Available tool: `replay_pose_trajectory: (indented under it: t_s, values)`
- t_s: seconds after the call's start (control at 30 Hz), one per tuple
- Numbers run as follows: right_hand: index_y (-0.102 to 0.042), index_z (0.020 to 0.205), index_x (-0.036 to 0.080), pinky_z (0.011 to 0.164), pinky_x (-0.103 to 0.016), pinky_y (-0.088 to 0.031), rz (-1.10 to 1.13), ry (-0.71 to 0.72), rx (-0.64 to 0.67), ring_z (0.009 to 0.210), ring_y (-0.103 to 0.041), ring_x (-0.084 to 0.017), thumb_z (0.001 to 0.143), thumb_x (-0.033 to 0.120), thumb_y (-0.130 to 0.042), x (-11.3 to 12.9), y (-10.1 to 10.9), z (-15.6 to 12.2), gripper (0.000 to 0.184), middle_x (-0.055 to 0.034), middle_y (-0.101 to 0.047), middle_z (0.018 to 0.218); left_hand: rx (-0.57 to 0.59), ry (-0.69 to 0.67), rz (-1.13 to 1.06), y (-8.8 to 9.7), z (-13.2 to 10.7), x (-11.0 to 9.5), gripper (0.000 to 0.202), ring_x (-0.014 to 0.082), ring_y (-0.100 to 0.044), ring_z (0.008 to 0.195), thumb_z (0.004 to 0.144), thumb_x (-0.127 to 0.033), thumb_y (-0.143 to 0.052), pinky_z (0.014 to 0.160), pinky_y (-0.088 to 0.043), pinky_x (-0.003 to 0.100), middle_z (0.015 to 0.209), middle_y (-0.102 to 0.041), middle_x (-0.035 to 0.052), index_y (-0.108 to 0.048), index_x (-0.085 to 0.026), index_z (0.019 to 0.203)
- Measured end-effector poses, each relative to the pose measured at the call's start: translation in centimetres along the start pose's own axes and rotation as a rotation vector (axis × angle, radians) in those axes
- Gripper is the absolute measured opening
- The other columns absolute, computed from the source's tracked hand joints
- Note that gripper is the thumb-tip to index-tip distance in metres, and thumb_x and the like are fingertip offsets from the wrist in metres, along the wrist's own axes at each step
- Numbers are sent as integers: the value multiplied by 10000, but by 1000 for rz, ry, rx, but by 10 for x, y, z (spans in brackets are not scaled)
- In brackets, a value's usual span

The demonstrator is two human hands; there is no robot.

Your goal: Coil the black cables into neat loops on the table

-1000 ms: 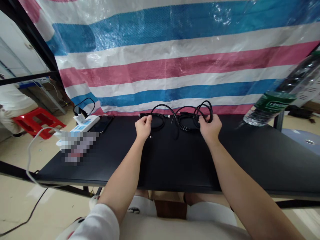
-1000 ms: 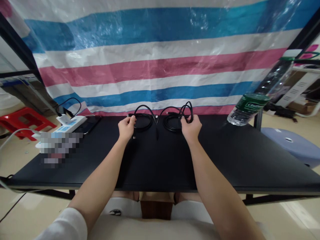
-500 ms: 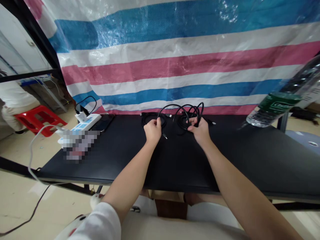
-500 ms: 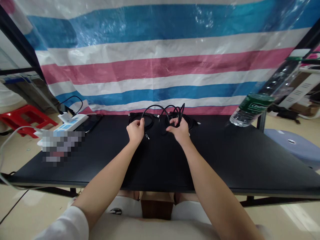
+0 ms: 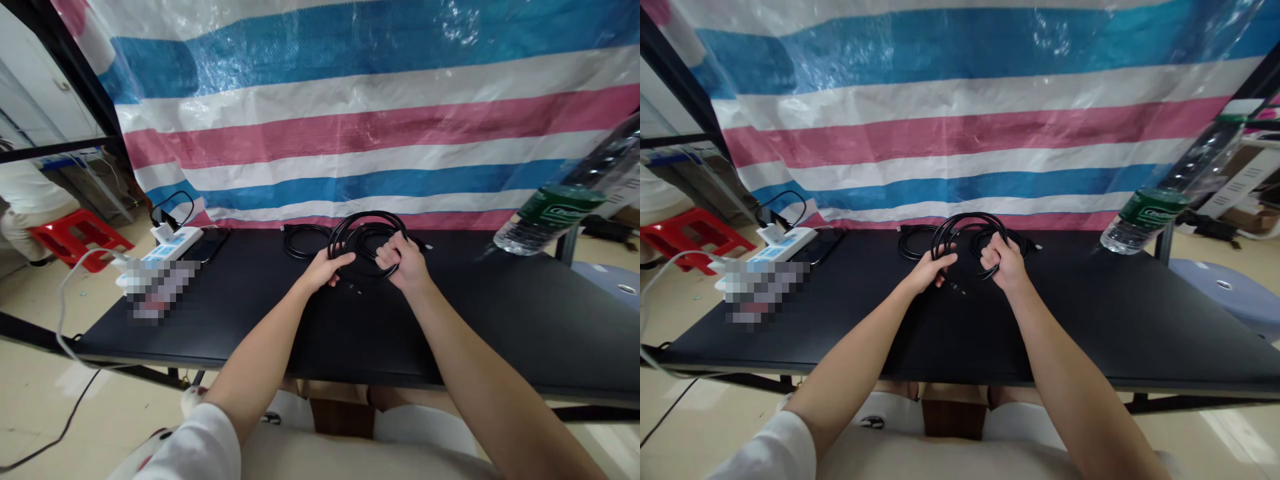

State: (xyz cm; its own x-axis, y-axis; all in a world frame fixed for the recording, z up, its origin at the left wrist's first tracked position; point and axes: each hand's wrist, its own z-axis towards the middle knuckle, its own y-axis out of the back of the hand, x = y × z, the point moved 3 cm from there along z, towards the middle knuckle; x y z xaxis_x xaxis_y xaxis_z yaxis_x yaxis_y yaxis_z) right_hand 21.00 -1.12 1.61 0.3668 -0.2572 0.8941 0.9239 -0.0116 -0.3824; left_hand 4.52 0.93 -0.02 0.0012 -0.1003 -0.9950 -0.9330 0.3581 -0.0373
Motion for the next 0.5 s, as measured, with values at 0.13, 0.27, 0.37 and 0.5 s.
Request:
replay_pose_trajectory:
  t_s: [0.13,0.27,0.37,0.5]
  values:
    - [-297,511,227,371,-215,-300,-28,-12,73,390,-314,-67,568,558,-808,-3,-5,-1,611,84,-294,409,84,-97,-167,2,0,-2,278,99,-589,570,608,-186,-771,560,-425,215,636,-620,-25,-690,-153,872]
    - [-380,499,232,401,-234,-352,-162,-9,-75,393,-383,-77,499,544,-837,-12,-2,3,554,75,-367,392,220,-101,-515,7,-2,-6,259,182,-682,767,607,-199,-745,757,-509,310,767,-689,24,-653,-162,846]
    - [-384,473,237,384,-243,-328,-266,-25,-195,358,-360,-77,539,529,-806,-17,1,5,518,73,-363,364,272,-21,-621,10,-5,-9,201,177,-665,632,711,-294,-661,737,-546,365,656,-657,22,-637,-154,852]
    - [-394,433,231,383,-243,-312,-341,-101,-188,345,-352,-72,558,505,-779,-21,0,4,489,62,-381,359,262,157,-569,10,-7,-12,146,163,-621,522,780,-230,-536,685,-574,391,539,-590,9,-633,-125,810]
